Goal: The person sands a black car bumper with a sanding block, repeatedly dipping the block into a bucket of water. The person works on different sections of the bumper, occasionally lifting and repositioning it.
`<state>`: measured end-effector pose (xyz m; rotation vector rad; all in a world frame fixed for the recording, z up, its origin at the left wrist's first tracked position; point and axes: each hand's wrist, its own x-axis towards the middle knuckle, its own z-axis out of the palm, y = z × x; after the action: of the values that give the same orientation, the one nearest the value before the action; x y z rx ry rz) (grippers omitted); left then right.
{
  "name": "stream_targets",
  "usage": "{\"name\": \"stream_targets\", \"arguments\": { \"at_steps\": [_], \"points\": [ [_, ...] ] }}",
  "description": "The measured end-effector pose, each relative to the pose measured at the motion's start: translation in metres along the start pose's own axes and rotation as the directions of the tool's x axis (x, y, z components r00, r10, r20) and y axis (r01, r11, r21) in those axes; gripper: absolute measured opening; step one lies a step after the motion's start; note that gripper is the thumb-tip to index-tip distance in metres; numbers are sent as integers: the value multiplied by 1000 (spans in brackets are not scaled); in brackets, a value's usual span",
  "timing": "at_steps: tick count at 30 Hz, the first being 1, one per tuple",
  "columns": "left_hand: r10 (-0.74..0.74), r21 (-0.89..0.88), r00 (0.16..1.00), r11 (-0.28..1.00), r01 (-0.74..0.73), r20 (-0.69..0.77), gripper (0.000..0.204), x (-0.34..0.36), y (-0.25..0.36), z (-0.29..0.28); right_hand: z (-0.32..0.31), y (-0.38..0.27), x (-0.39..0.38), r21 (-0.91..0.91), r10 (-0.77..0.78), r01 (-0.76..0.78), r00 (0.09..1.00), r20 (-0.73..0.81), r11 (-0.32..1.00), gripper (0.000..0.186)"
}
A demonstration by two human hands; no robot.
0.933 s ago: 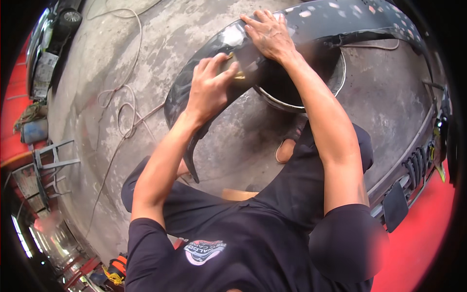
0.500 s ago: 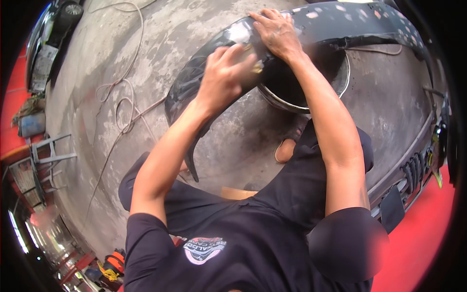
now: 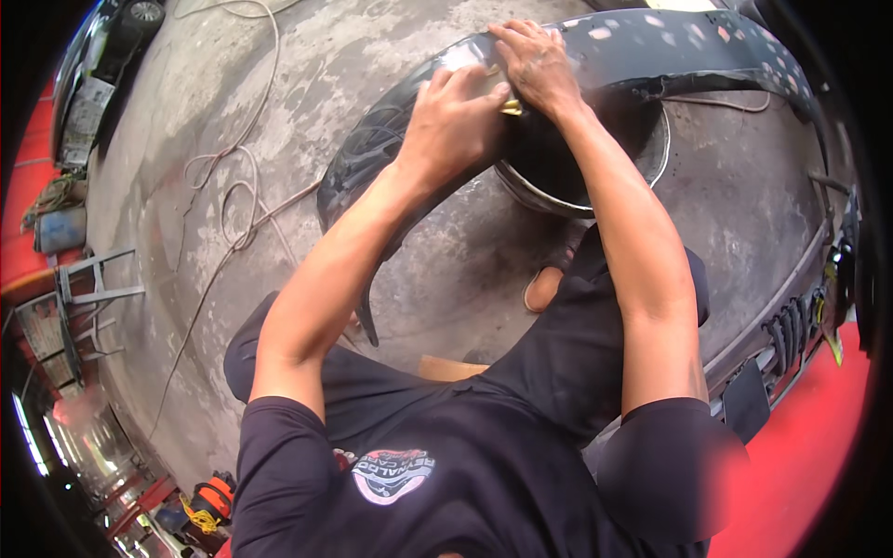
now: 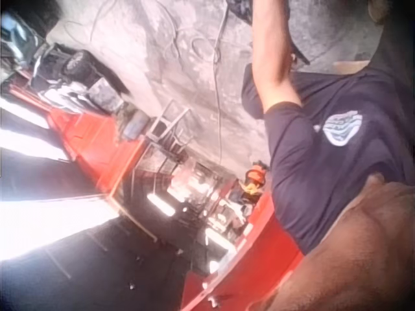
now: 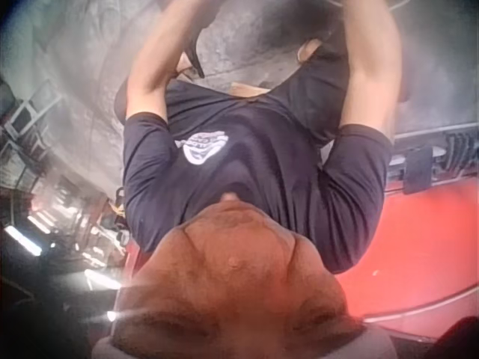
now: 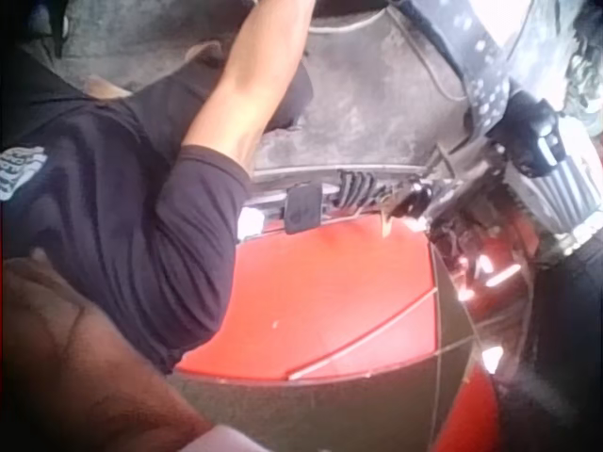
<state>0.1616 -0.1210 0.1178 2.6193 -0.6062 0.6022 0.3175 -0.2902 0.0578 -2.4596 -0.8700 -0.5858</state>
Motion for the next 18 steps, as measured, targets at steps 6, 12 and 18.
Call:
{"name": "stream_targets", "arguments": {
  "at_steps": [6,12,18],
  "points": [
    [-50,36,999,998,49,15,40,-37,0,-14,0,-13,2,6,-2,2,1000,-31,1000,35],
    [-47,3,999,999,47,20,39,-16,-3,-6,-2,-4,2,46,29,-31,999,38,998,36],
    [-53,61,996,997,57,-65,37,4,4,5,-7,-10,1,47,48,-50,998,52,998,36]
  ]
}}
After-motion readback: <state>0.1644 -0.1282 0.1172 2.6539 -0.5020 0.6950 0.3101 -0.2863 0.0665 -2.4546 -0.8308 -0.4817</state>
